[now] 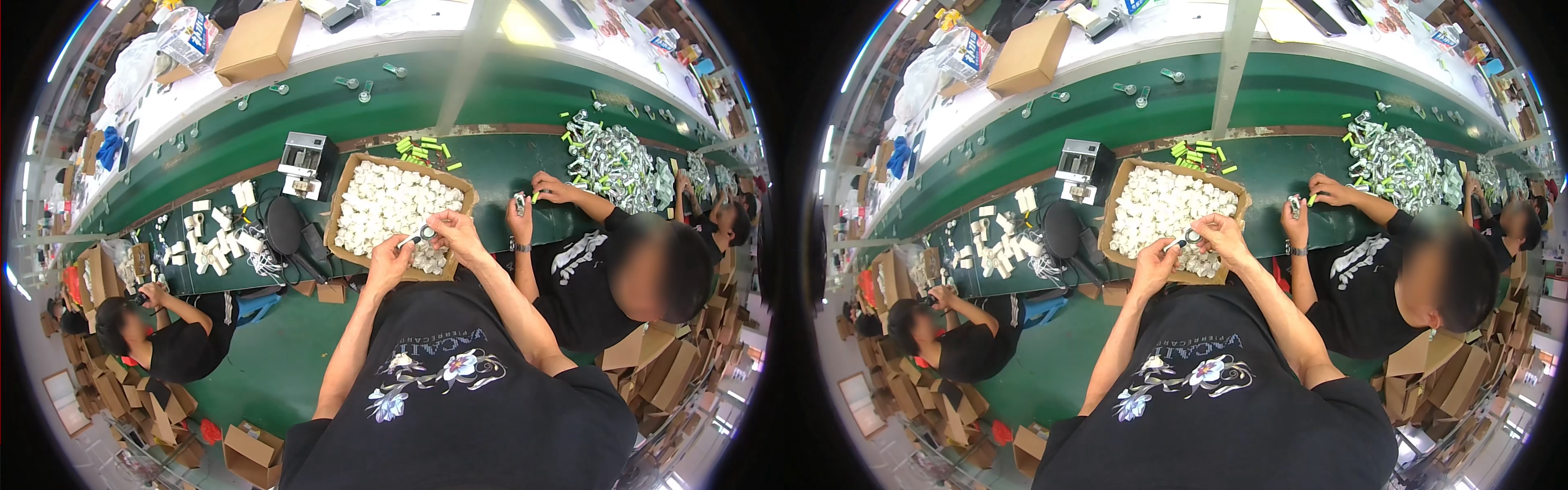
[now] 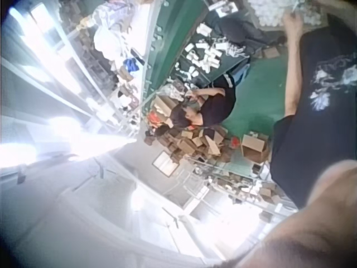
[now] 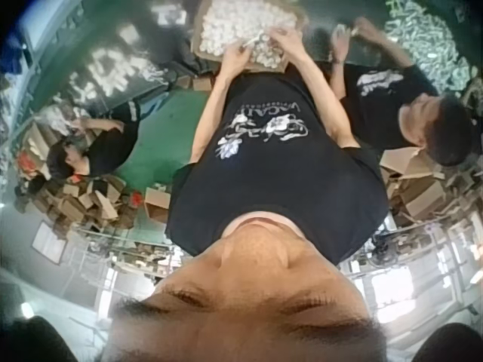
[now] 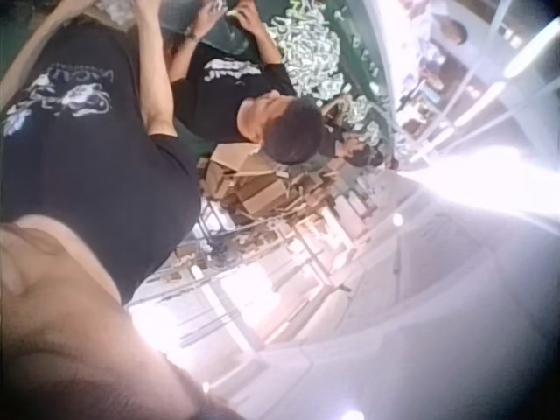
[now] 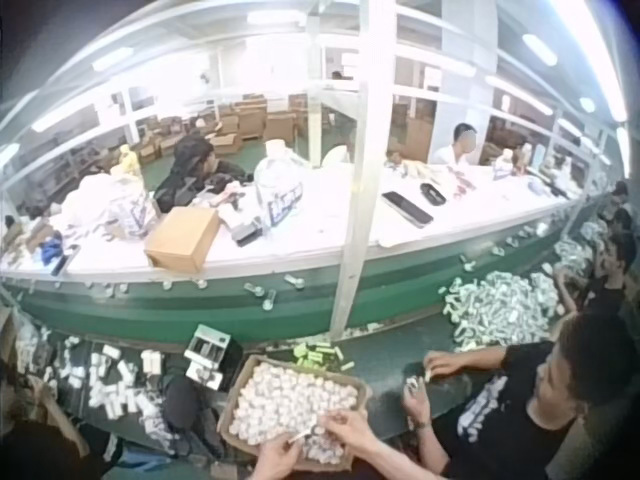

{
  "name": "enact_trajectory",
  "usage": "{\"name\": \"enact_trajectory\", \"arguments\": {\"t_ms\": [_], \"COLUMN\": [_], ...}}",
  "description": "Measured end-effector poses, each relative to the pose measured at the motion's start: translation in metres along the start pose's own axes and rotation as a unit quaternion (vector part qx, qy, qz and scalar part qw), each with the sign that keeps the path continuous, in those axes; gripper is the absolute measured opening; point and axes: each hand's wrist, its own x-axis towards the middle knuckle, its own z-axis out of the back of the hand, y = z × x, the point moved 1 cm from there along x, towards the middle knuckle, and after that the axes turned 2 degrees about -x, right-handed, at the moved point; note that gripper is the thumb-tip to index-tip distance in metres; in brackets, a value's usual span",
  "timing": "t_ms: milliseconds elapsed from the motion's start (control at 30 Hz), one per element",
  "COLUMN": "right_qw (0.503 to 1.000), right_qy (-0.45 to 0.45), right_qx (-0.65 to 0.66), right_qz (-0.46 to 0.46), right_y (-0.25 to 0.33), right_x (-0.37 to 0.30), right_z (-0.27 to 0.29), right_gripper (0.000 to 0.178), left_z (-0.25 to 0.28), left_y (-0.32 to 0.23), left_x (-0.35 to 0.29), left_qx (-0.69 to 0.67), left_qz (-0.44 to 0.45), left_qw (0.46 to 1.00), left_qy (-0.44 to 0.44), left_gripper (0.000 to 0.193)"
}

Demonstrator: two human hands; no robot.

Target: Sorting and assembling small electronic components at a factory production line.

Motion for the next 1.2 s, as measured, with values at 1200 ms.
{"name": "enact_trajectory", "arguments": {"t_ms": [1200], "right_qw": [0.999], "right_qy": [0.006], "right_qx": [-0.025], "right_qz": [-0.029], "right_y": [-0.008], "right_x": [0.007], "right_z": [-0.018], "right_gripper": [0.03], "left_z": [0.007], "left_y": [-0.035], "left_x": [0.0], "left_qx": [0.357], "left_qz": [-0.344], "left_qw": [0.863], "left_qy": [-0.094], "left_gripper": [0.057]}}
